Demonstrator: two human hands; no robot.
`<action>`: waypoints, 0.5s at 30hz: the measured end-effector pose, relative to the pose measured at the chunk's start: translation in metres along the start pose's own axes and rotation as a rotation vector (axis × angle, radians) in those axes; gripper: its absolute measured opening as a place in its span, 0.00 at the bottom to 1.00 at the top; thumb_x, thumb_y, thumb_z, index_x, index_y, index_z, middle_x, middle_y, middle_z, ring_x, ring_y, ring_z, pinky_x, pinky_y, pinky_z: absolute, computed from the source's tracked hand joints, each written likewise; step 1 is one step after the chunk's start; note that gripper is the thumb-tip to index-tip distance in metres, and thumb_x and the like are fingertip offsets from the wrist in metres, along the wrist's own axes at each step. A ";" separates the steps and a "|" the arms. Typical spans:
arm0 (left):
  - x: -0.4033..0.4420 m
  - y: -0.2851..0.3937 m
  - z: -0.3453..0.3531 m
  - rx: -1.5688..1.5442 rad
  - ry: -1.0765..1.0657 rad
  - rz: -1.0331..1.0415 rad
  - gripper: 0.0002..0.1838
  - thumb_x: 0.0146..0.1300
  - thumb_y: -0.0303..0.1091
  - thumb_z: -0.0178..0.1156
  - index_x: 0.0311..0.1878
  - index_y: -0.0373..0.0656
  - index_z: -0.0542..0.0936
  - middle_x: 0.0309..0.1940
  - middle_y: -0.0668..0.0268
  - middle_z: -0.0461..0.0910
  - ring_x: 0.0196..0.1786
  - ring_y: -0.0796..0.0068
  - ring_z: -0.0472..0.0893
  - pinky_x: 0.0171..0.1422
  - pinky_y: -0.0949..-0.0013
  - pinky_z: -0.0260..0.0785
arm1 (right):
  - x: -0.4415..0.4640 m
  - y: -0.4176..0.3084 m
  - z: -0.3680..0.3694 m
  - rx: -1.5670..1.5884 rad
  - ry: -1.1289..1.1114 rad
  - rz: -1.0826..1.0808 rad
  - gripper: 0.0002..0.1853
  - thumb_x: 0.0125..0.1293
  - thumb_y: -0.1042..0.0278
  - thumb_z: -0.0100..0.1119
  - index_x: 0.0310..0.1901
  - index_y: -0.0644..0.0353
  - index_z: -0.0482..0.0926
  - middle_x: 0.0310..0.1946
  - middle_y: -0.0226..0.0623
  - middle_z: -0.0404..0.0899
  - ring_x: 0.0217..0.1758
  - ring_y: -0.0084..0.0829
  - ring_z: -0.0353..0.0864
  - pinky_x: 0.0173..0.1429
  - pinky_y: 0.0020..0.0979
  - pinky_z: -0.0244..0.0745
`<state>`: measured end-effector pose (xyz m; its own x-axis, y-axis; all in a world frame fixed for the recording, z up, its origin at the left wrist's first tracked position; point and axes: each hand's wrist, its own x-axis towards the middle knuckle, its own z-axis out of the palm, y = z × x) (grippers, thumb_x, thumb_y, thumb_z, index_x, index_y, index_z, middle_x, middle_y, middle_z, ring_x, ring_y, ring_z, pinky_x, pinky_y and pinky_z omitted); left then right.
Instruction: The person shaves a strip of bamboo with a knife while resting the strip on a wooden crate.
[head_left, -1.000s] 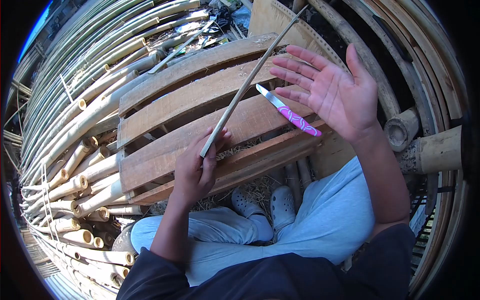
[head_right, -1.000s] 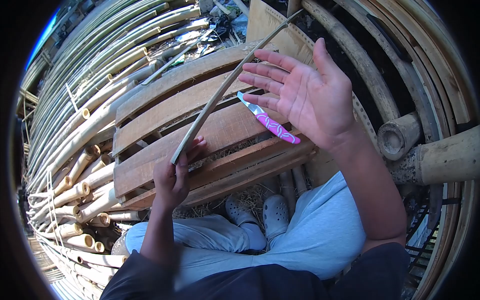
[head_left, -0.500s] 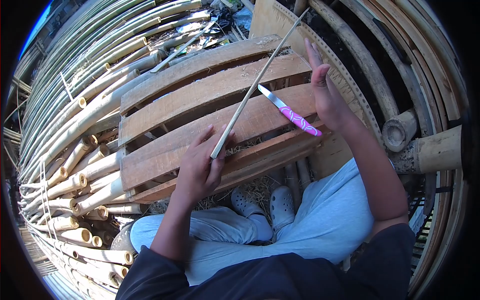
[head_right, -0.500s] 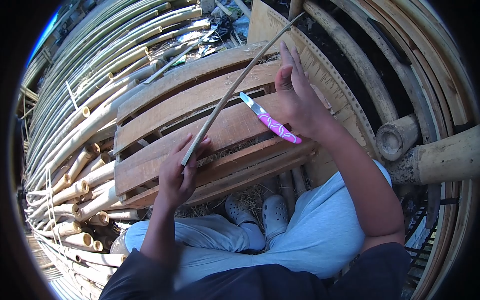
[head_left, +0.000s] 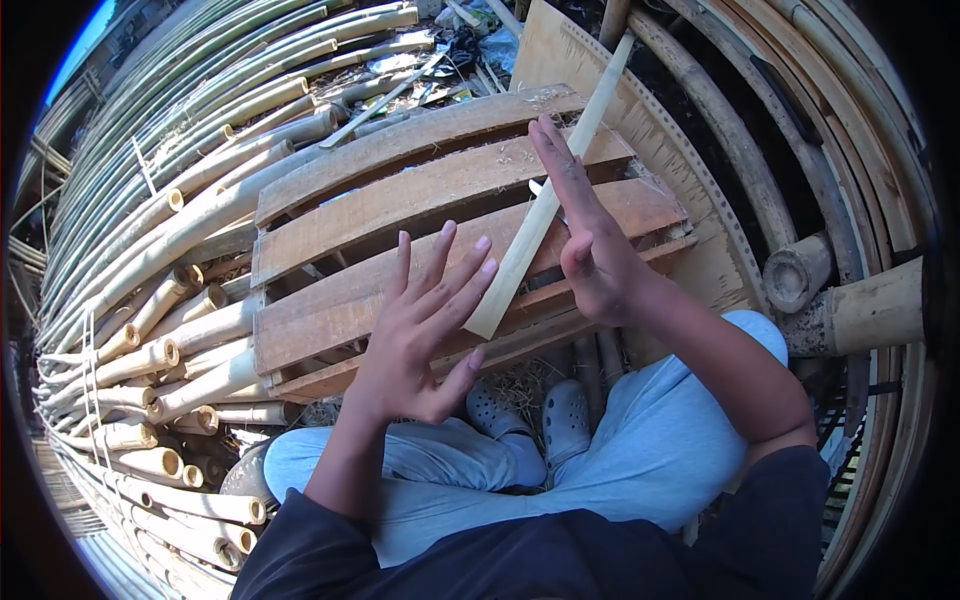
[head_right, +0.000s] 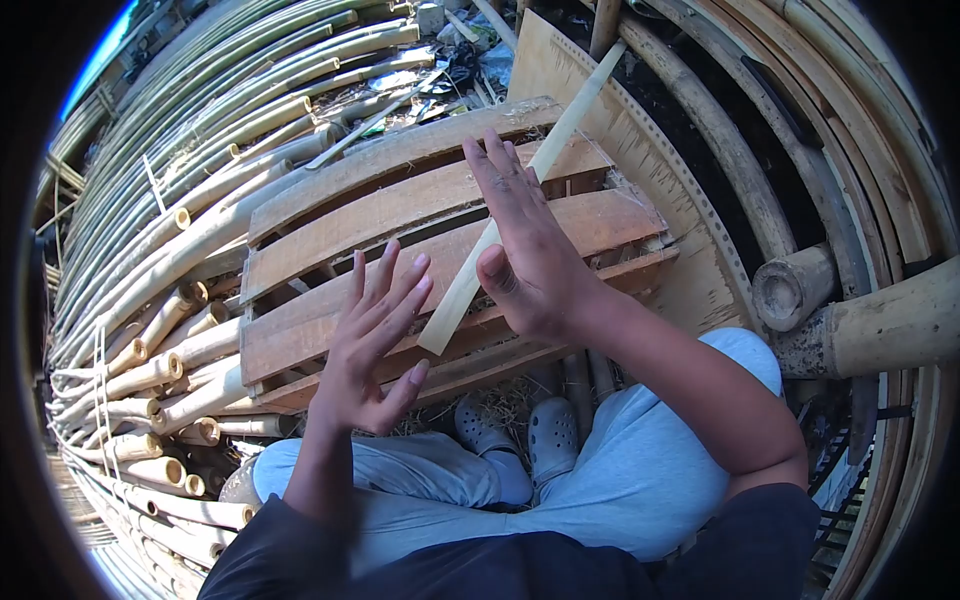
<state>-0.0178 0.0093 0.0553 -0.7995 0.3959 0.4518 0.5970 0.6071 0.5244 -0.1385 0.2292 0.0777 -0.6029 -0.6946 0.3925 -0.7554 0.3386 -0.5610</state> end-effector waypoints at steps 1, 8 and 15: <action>0.001 0.003 0.000 -0.233 0.142 0.003 0.39 0.60 0.43 0.57 0.76 0.40 0.67 0.76 0.49 0.65 0.82 0.41 0.54 0.85 0.40 0.30 | 0.007 -0.014 0.007 0.183 0.041 -0.019 0.57 0.68 0.17 0.25 0.82 0.60 0.37 0.81 0.64 0.31 0.85 0.60 0.33 0.83 0.56 0.32; -0.045 0.056 0.011 -1.316 0.378 -0.277 0.50 0.74 0.63 0.42 0.82 0.48 0.26 0.84 0.58 0.31 0.86 0.57 0.39 0.85 0.50 0.39 | 0.068 -0.118 0.090 0.338 0.155 -0.073 0.58 0.67 0.16 0.25 0.81 0.58 0.29 0.81 0.66 0.25 0.84 0.65 0.21 0.80 0.64 0.22; -0.044 0.044 0.006 -1.782 0.831 -0.035 0.44 0.75 0.66 0.28 0.83 0.45 0.38 0.83 0.56 0.44 0.84 0.56 0.48 0.85 0.52 0.42 | 0.042 -0.162 0.137 0.256 0.044 -0.160 0.62 0.64 0.13 0.32 0.81 0.56 0.27 0.81 0.65 0.22 0.83 0.69 0.20 0.76 0.73 0.18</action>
<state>0.0436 0.0231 0.0541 -0.9032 -0.2875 0.3186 0.3851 -0.8706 0.3061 -0.0063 0.0585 0.0851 -0.4964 -0.6961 0.5187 -0.7558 0.0526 -0.6527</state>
